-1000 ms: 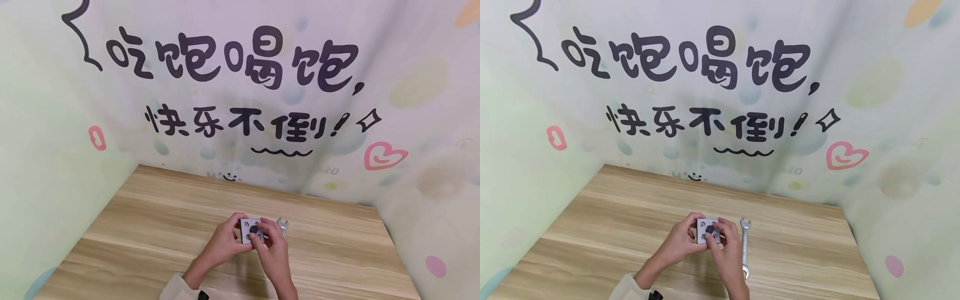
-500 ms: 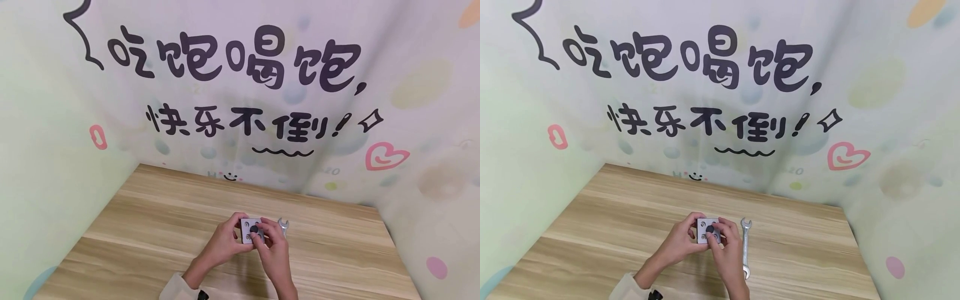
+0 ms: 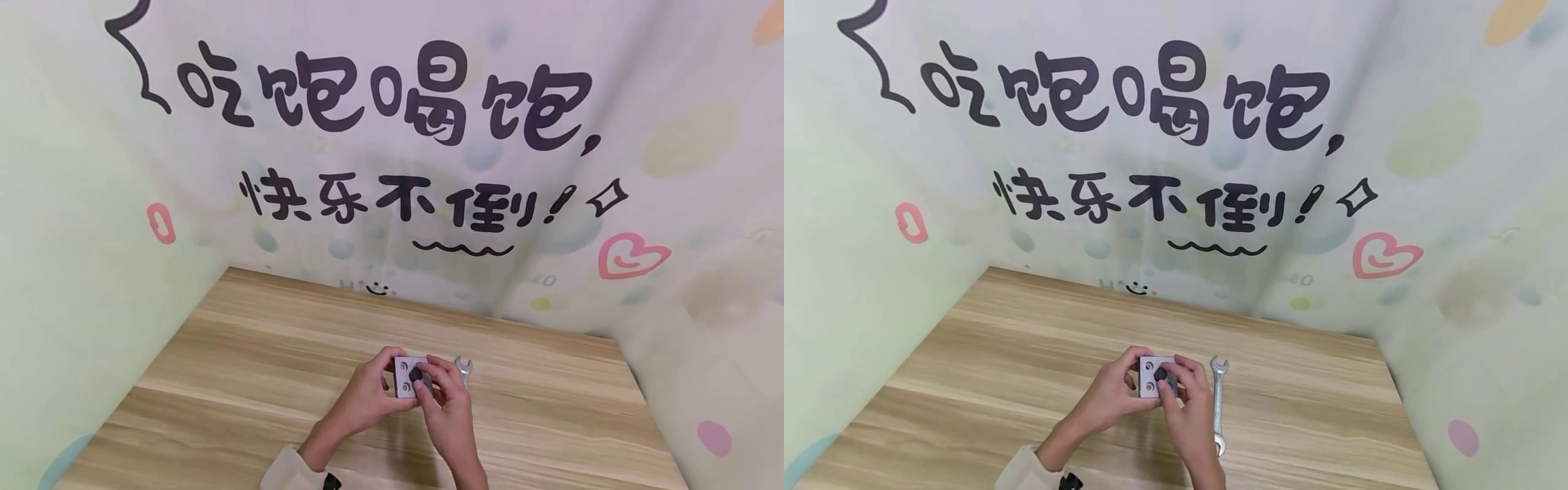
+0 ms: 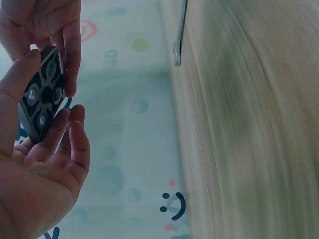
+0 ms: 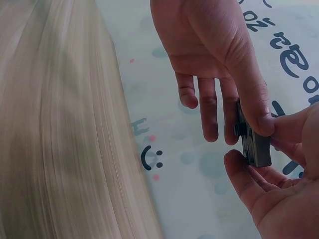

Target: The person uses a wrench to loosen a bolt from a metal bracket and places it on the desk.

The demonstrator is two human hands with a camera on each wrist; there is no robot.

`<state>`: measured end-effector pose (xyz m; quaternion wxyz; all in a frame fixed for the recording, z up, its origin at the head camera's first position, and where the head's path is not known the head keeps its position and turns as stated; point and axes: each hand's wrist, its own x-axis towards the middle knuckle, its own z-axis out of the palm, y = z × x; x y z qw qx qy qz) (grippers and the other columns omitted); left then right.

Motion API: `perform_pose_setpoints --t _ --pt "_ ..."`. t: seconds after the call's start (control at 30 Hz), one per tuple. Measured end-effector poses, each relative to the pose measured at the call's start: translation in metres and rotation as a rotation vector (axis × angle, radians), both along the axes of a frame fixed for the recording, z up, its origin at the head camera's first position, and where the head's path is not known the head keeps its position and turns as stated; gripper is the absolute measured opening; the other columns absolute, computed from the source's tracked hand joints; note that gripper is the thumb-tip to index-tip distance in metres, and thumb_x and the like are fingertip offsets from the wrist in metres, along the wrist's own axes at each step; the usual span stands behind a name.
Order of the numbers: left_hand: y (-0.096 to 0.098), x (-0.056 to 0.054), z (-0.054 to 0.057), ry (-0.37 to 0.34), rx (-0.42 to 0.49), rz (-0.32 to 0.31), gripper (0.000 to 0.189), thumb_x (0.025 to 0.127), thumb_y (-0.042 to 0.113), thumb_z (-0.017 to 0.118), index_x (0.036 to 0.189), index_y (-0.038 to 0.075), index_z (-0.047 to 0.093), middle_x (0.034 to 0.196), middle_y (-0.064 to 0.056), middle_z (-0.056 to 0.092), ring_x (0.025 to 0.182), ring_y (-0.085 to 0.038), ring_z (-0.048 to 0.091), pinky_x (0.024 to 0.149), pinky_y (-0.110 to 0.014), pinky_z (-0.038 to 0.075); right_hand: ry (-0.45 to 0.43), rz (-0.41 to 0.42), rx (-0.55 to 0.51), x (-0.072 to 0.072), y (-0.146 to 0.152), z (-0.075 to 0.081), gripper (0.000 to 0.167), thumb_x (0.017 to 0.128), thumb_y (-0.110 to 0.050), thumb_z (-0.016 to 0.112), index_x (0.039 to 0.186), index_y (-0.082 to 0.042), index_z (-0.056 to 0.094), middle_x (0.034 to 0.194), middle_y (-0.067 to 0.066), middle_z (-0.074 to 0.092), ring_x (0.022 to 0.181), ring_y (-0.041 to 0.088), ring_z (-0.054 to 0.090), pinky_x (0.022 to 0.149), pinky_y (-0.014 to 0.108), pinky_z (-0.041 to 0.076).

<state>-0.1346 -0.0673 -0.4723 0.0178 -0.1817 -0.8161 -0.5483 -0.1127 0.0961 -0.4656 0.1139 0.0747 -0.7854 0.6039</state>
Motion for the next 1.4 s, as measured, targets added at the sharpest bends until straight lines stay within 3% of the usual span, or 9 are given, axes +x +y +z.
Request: perform_pose_setpoints --t 0.13,0.33,0.53,0.8,1.13,1.4 --pt "0.0 0.0005 0.0005 -0.014 -0.007 -0.002 0.061 0.074 0.029 0.088 0.124 0.019 0.054 0.1 0.002 0.063 0.067 -0.013 0.053 0.056 -0.022 0.047 0.001 0.007 0.007 0.0006 0.0008 -0.0002 0.031 0.089 0.01 0.065 0.116 -0.005 0.07 0.13 0.012 0.055 0.107 0.028 0.062 0.083 0.024 0.055" --pt "0.0017 0.0007 0.001 0.02 -0.012 0.017 0.06 0.073 0.029 0.089 0.122 0.018 0.055 0.098 0.007 0.064 0.073 -0.01 0.054 0.06 -0.021 0.046 -0.024 0.015 -0.039 0.001 0.0017 0.0003 0.041 0.09 0.005 0.066 0.129 -0.005 0.057 0.129 0.015 0.057 0.107 0.028 0.065 0.08 0.022 0.055" --pt "0.0047 0.0013 0.0017 0.049 -0.012 0.022 0.06 0.071 0.023 0.089 0.121 0.017 0.055 0.096 0.007 0.065 0.079 -0.009 0.056 0.062 -0.021 0.046 0.0 -0.018 -0.068 0.0004 0.0009 0.0011 0.033 0.086 -0.003 0.075 0.115 -0.002 0.059 0.122 0.013 0.062 0.102 0.024 0.066 0.082 0.023 0.054" --pt "0.0045 0.0025 0.0011 0.034 -0.022 0.011 0.061 0.072 0.023 0.088 0.123 0.017 0.054 0.099 0.007 0.065 0.08 -0.016 0.057 0.063 -0.021 0.046 0.036 -0.067 -0.047 -0.0001 -0.0018 0.0005 0.019 0.083 -0.001 0.078 0.093 -0.004 0.062 0.121 0.011 0.062 0.101 0.023 0.065 0.079 0.022 0.055" --pt "0.0036 0.0026 0.0017 0.025 -0.017 0.005 0.06 0.074 0.029 0.088 0.123 0.021 0.054 0.101 0.008 0.065 0.081 -0.013 0.057 0.063 -0.021 0.047 0.036 -0.064 -0.024 -0.0001 -0.0006 -0.0004 0.018 0.083 0.001 0.077 0.096 -0.005 0.066 0.121 0.011 0.06 0.102 0.025 0.066 0.081 0.026 0.056" --pt "0.0038 0.0019 0.0005 0.024 -0.008 0.009 0.06 0.074 0.029 0.088 0.123 0.019 0.054 0.102 0.005 0.064 0.074 -0.016 0.055 0.059 -0.021 0.047 0.035 -0.049 -0.034 -0.0004 -0.0004 -0.0007 0.017 0.084 0.004 0.074 0.098 -0.003 0.068 0.124 0.014 0.059 0.106 0.022 0.063 0.082 0.02 0.054"
